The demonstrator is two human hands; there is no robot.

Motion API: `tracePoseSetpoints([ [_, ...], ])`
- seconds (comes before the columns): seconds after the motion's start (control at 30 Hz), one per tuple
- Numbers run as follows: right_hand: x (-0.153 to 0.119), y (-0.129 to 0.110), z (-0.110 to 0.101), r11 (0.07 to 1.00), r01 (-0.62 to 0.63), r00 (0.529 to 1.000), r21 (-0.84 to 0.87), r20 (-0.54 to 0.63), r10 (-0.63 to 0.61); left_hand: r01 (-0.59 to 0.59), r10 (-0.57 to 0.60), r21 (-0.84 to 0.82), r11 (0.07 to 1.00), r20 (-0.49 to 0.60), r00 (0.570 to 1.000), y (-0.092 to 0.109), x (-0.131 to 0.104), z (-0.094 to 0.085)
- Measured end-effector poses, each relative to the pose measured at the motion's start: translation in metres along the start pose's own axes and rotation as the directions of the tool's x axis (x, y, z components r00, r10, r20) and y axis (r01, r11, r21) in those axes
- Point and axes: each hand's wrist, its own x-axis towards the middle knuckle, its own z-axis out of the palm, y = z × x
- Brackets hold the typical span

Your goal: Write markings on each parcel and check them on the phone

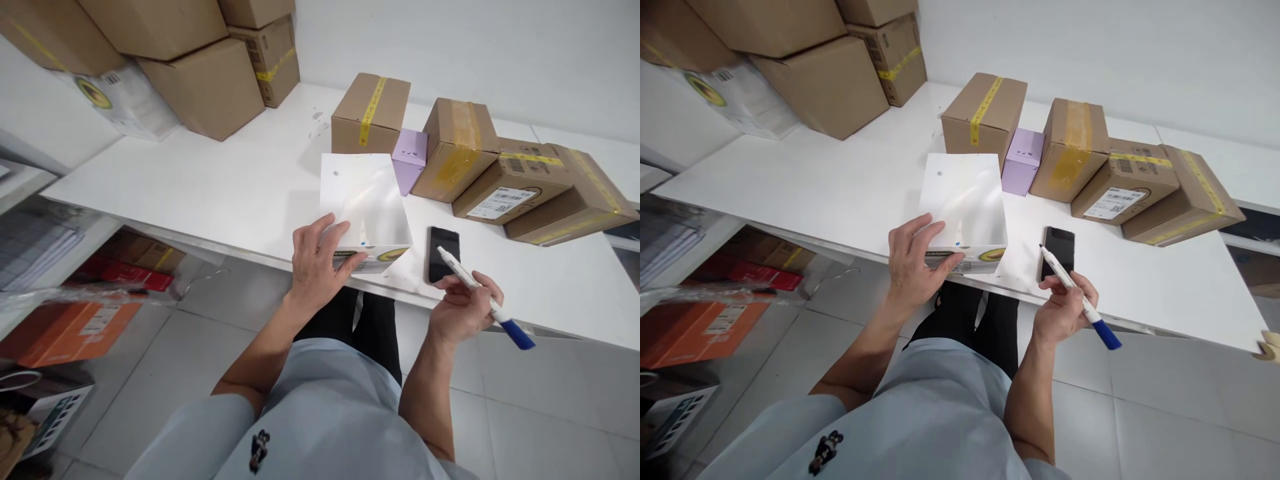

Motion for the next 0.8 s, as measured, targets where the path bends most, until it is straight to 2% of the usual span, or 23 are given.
tracePoseSetpoints([
  [0.07, -0.004, -0.015, 0.006, 0.995, -0.066, 0.996, 0.079, 0.061, 0.062, -0.003, 0.003, -0.013, 1.000, -0.011, 1.000, 0.000, -0.001, 0.001],
  [0.13, -0.007, -0.028, 0.013, 0.989, -0.076, 0.990, 0.125, 0.129, 0.060, 0.002, -0.002, -0.011, 1.000, -0.011, 1.000, -0.001, -0.003, 0.003],
  [0.3, -0.014, -0.046, 0.028, 0.983, 0.075, 0.981, 0.170, 0.165, -0.104, -0.042, 0.041, -0.028, 0.999, -0.064, 0.997, -0.002, -0.004, 0.006],
  [0.43, -0.017, -0.044, 0.038, 0.973, 0.208, 0.954, 0.105, 0.196, -0.225, -0.078, 0.076, -0.026, 0.997, -0.085, 0.993, -0.003, -0.005, 0.006],
  [0.53, -0.018, -0.038, 0.045, 0.968, 0.248, 0.926, 0.046, 0.282, -0.251, -0.053, 0.052, -0.022, 0.998, -0.048, 0.997, -0.004, -0.006, 0.005],
  [0.63, -0.021, -0.031, 0.049, 0.952, 0.297, 0.882, 0.069, 0.362, -0.301, -0.037, 0.036, -0.017, 0.999, -0.019, 0.999, -0.004, -0.007, 0.004],
  [0.73, -0.026, -0.026, 0.049, 0.946, 0.321, 0.842, 0.046, 0.444, -0.307, -0.038, 0.038, -0.036, 0.999, 0.021, 0.999, -0.004, -0.008, -0.001],
  [0.8, -0.030, -0.025, 0.047, 0.945, 0.326, 0.839, -0.007, 0.462, -0.286, -0.014, 0.019, -0.098, 0.995, 0.058, 0.998, -0.006, -0.011, -0.005],
])
